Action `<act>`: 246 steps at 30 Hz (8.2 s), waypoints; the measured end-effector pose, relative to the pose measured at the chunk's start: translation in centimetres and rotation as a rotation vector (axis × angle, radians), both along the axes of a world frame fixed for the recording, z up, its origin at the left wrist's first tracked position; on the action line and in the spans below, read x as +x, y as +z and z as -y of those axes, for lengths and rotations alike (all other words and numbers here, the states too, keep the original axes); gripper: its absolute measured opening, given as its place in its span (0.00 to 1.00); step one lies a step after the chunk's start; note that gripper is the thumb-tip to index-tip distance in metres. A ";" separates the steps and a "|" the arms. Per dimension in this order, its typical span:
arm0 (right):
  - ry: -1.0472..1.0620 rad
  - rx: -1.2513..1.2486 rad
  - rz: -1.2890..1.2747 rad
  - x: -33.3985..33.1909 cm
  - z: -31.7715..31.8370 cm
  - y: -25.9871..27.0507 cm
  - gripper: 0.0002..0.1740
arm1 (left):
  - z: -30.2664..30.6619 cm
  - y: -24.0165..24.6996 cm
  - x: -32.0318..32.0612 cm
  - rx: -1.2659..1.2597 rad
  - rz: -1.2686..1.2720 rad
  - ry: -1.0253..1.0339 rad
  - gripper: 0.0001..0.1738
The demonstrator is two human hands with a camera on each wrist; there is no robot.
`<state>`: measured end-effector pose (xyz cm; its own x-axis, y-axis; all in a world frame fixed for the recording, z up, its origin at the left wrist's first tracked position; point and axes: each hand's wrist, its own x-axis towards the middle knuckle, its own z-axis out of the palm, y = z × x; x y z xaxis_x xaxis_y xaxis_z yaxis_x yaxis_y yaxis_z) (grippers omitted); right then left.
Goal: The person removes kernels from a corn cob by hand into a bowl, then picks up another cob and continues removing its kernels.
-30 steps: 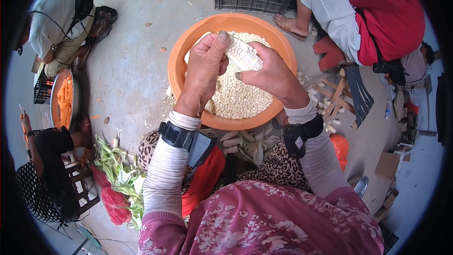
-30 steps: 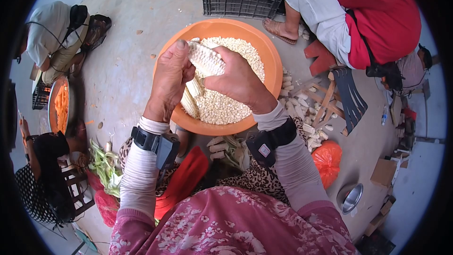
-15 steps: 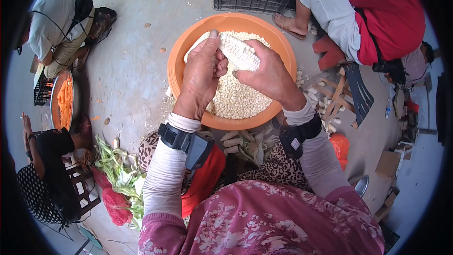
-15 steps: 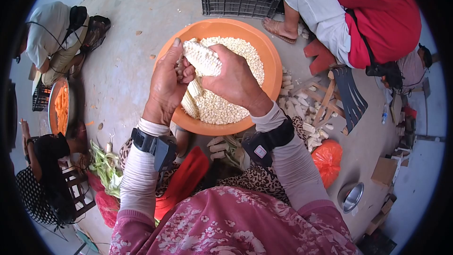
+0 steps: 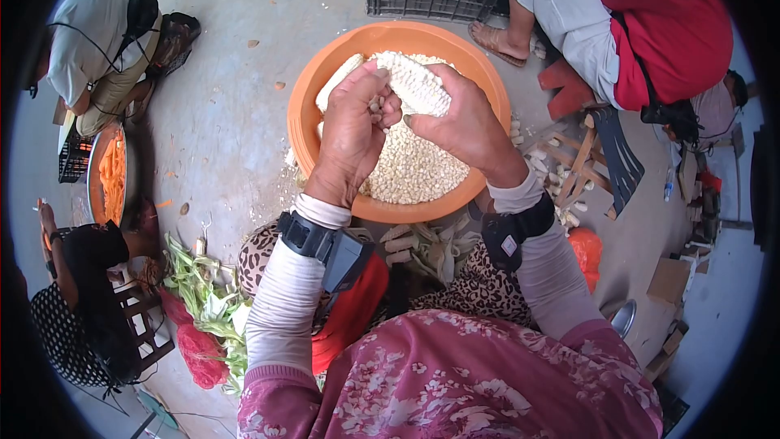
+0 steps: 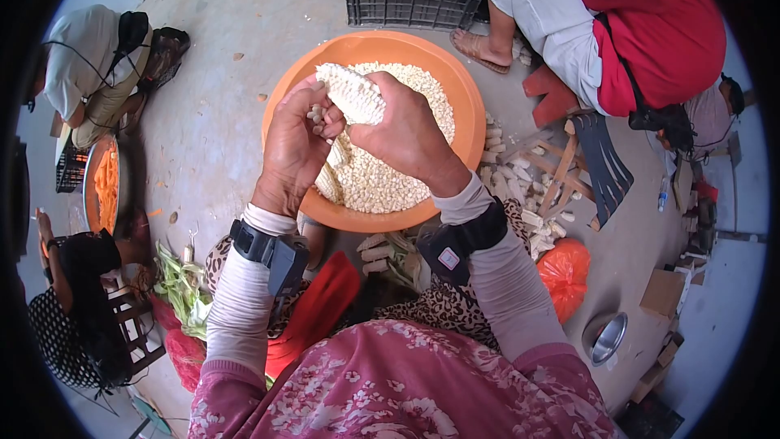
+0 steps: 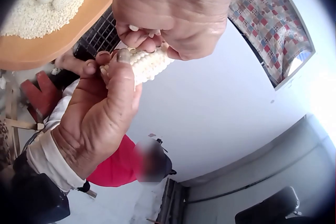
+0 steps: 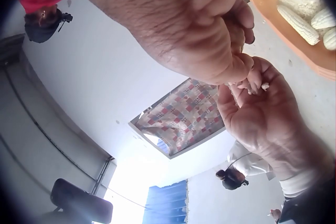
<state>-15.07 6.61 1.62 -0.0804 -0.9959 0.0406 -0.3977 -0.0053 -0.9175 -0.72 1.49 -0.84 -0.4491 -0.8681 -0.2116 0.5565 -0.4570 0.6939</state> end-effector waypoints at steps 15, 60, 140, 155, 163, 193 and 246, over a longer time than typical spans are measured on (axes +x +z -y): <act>0.001 -0.124 -0.213 0.8 -0.1 -0.9 0.27 | 0.0 0.5 0.2 0.031 0.242 0.021 0.14; 0.030 -0.108 -0.167 0.3 -0.3 -0.8 0.28 | 0.1 1.3 0.0 0.139 0.374 0.004 0.25; -0.032 -0.265 -0.329 -0.4 0.0 -1.4 0.30 | 0.0 0.4 -0.2 -0.057 0.480 -0.131 0.19; -0.071 -0.245 -0.249 -1.5 0.1 -1.0 0.31 | 0.4 -0.1 0.3 -0.102 0.499 -0.084 0.11; -0.105 -0.261 -0.282 -0.8 0.2 -2.0 0.32 | 0.0 -0.2 0.0 -0.077 0.356 -0.255 0.10; 0.050 0.039 1.204 -2.0 0.3 -0.9 0.17 | -1.2 0.5 -0.9 0.094 0.059 -0.413 0.23; 0.088 0.036 1.202 -2.7 0.1 -1.3 0.16 | -1.4 1.2 -0.9 -0.032 0.246 -0.429 0.20</act>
